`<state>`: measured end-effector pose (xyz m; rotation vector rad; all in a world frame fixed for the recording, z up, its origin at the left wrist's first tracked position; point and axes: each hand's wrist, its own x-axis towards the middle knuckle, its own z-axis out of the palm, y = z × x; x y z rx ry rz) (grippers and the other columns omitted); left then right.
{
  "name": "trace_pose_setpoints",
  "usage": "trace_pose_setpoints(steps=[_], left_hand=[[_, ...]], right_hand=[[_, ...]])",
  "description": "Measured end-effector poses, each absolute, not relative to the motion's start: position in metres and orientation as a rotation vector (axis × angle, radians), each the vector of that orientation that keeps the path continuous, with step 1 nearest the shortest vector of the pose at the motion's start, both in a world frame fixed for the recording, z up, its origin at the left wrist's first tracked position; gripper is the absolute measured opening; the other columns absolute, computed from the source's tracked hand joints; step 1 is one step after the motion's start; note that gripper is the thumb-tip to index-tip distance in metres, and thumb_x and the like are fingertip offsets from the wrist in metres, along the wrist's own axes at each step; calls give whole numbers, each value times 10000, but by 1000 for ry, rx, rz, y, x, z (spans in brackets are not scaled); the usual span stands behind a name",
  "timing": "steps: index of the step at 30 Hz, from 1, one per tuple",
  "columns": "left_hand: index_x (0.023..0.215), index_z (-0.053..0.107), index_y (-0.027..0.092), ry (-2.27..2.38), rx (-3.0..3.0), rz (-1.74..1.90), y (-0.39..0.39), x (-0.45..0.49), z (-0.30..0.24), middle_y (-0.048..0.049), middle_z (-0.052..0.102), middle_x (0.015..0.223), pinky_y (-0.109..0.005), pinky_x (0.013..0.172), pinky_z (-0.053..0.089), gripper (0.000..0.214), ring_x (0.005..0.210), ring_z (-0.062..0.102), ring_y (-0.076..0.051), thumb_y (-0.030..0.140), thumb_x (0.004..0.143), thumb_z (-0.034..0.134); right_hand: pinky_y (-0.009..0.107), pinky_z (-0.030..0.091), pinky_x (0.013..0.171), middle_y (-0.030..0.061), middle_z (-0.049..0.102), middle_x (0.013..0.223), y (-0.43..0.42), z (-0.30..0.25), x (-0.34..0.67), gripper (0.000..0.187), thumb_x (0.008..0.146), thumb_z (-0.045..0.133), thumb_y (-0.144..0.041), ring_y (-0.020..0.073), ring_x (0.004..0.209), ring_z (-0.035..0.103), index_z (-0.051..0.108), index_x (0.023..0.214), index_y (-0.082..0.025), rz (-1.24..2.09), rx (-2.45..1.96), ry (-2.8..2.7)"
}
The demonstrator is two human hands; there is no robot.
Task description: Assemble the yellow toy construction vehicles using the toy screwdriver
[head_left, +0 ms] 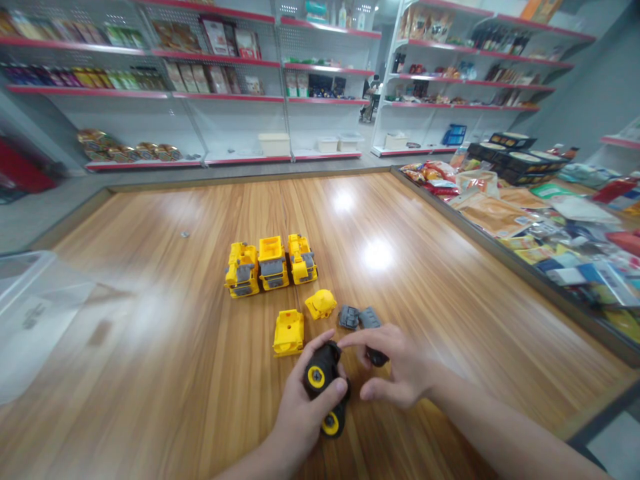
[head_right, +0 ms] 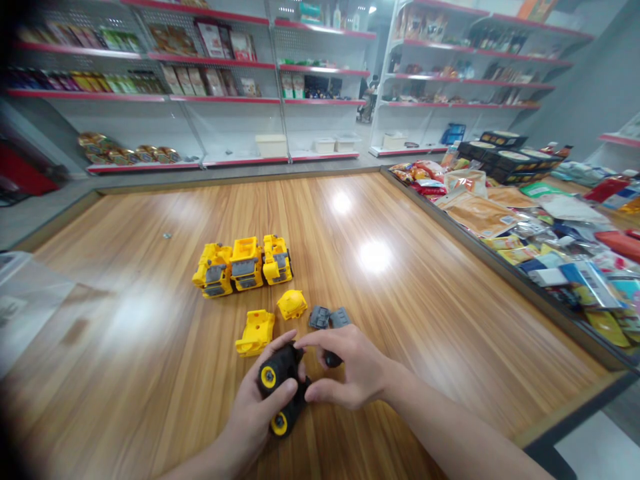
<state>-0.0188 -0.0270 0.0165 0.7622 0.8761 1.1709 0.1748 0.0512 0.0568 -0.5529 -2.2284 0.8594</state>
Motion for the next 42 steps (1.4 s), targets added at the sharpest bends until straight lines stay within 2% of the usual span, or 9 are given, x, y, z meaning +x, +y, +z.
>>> trace_pose_setpoints(steps=[3,7,12,20,23,27,33,38,42], left_hand=[[1410,406,258,960,900,1111,-31,-18,16,-30,617,915,-288,753,490,664,831,587,-180,290,822,713],[1388,445,282,1035,1096,1112,-36,-19,12,-50,608,1033,-344,871,486,622,923,608,-215,267,822,703],[1378,453,315,1017,1402,1185,-39,-21,9,-88,471,1334,-448,1086,345,653,1257,464,-318,253,785,718],[1431,398,255,942,1346,1238,-41,-19,19,-141,382,1404,-560,1117,268,591,1337,364,-374,363,878,573],[1430,401,261,1022,1349,1280,-41,-18,14,-137,369,1409,-588,1118,243,560,1339,352,-369,338,897,552],[1436,410,271,1117,1352,1275,-40,-19,11,-142,386,1397,-554,1076,330,587,1263,434,-348,311,879,588],[1391,479,283,1188,1519,1279,-42,-20,19,-143,383,1409,-480,960,439,540,1299,392,-360,239,863,589],[1132,627,302,1232,1662,1557,-50,-17,20,-90,497,1228,-439,956,412,384,1138,488,-282,94,811,601],[1252,506,309,1378,1472,1874,-53,-11,22,-86,489,1227,-497,1033,349,524,1165,462,-278,72,795,604]], right_hand=[[240,416,579,-21,589,659,47,58,172,623,836,605,-611,117,546,542,570,1279,-175,835,-479,-2273],[217,409,556,-43,592,634,41,58,168,580,838,672,-496,108,524,551,532,1330,-222,897,-432,-2325],[223,411,551,-28,646,690,35,58,163,416,866,646,-388,110,531,570,579,1244,-230,922,-425,-2385],[239,427,575,-19,604,671,42,70,172,283,833,506,-180,117,538,548,623,1091,-191,885,-734,-2336],[251,436,613,15,646,758,48,69,173,257,880,477,-218,135,622,589,626,1086,-184,878,-830,-2326],[267,464,672,20,674,760,53,65,172,256,874,571,-319,163,681,633,628,1087,-189,843,-955,-2391],[251,452,639,13,694,733,50,58,169,160,826,637,-267,166,670,648,659,971,-205,751,-1058,-2483],[242,448,613,15,702,726,51,57,169,139,821,668,-282,161,654,651,691,937,-210,720,-1075,-2475],[248,467,641,12,701,754,53,54,169,128,819,677,-280,158,675,651,689,930,-217,672,-1113,-2422]])
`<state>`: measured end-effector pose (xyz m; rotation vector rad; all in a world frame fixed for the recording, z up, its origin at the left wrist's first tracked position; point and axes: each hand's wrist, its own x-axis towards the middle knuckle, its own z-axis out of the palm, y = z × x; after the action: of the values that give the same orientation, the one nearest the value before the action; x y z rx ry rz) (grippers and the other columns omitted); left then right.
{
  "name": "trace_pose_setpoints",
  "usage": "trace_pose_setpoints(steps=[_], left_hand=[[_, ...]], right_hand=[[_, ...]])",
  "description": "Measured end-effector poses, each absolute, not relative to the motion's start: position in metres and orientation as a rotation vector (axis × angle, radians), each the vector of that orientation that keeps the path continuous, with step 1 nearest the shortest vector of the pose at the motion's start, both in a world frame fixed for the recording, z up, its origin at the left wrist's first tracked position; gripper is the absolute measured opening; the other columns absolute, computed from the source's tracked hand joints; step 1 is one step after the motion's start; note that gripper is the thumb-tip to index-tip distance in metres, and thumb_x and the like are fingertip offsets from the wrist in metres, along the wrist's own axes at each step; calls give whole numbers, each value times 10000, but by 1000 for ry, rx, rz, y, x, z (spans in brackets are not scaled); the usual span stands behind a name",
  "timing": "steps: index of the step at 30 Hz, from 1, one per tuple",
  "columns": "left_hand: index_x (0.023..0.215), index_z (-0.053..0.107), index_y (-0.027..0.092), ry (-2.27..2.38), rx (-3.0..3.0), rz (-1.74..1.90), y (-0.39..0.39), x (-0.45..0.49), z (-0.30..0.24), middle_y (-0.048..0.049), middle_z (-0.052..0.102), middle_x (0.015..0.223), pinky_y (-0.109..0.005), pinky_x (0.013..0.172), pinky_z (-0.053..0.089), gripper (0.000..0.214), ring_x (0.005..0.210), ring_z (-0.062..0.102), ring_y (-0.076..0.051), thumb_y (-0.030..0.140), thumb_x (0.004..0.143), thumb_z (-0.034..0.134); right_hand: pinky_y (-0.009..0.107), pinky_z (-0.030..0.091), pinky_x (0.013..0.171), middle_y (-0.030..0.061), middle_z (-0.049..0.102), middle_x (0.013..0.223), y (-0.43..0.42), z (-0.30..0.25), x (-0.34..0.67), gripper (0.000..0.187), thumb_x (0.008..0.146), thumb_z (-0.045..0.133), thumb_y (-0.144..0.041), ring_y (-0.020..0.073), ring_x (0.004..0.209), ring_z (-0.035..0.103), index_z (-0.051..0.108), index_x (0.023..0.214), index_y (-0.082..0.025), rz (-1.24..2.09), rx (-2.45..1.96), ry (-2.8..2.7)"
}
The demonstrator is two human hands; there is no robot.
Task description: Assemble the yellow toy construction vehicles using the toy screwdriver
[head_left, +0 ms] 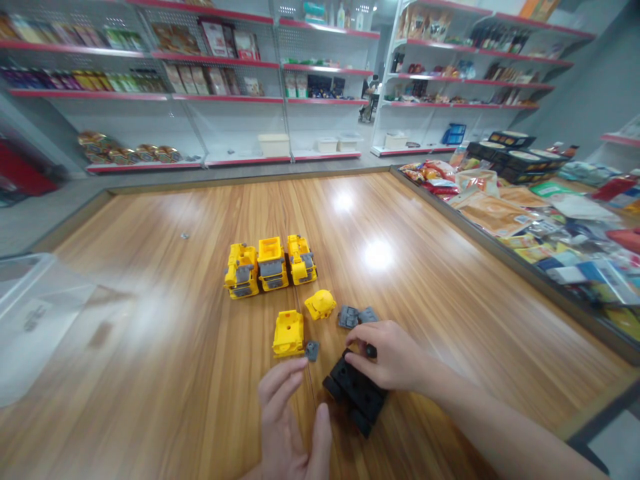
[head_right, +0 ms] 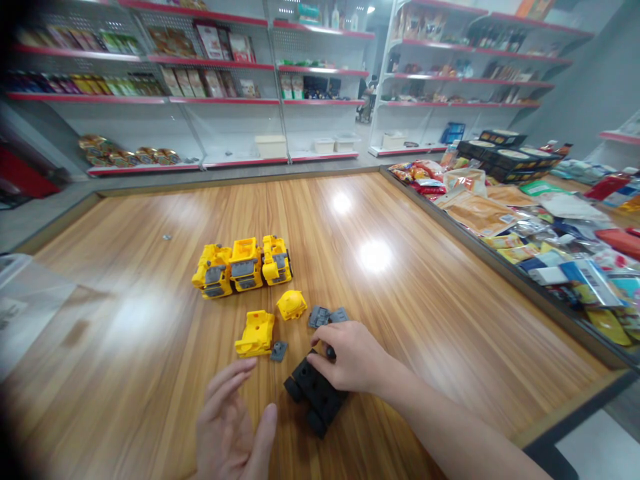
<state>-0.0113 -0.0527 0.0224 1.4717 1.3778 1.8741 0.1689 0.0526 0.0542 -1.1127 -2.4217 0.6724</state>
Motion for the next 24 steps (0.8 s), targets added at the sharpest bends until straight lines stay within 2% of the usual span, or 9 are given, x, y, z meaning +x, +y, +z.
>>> trace_pose_setpoints(steps=[6,11,15,19,24], left_hand=[[1347,440,288,1463,1619,1865,-43,-17,26,-98,463,1331,-540,1111,283,655,1274,423,-305,63,763,635],[1389,415,221,1585,1479,1773,-32,-23,19,-128,432,1396,-525,1151,241,641,1350,371,-318,125,798,643],[1392,403,203,1591,1382,1701,-29,-23,16,-136,413,1405,-505,1170,202,581,1368,351,-302,145,848,599],[1386,408,204,1554,1433,1697,-31,-21,16,-130,419,1400,-480,1158,233,574,1344,371,-290,140,847,594],[1362,427,217,1542,1452,1710,-32,-20,16,-120,447,1353,-473,1144,255,551,1315,393,-287,142,842,591]], right_hand=[[302,501,714,44,660,873,62,45,173,138,903,568,-220,183,786,647,671,996,-220,514,-1329,-2220],[370,541,845,79,611,1143,65,38,177,262,852,655,-232,214,930,669,668,1113,-246,482,-1415,-2168],[415,525,938,83,556,1333,64,34,177,319,815,704,-225,248,1082,647,665,1128,-268,509,-1397,-2208],[421,506,984,71,593,1341,66,28,174,299,822,700,-229,249,1147,629,668,1118,-258,544,-1352,-2252],[384,511,972,48,664,1236,67,26,173,260,841,675,-205,214,1095,653,664,1098,-251,574,-1306,-2263]])
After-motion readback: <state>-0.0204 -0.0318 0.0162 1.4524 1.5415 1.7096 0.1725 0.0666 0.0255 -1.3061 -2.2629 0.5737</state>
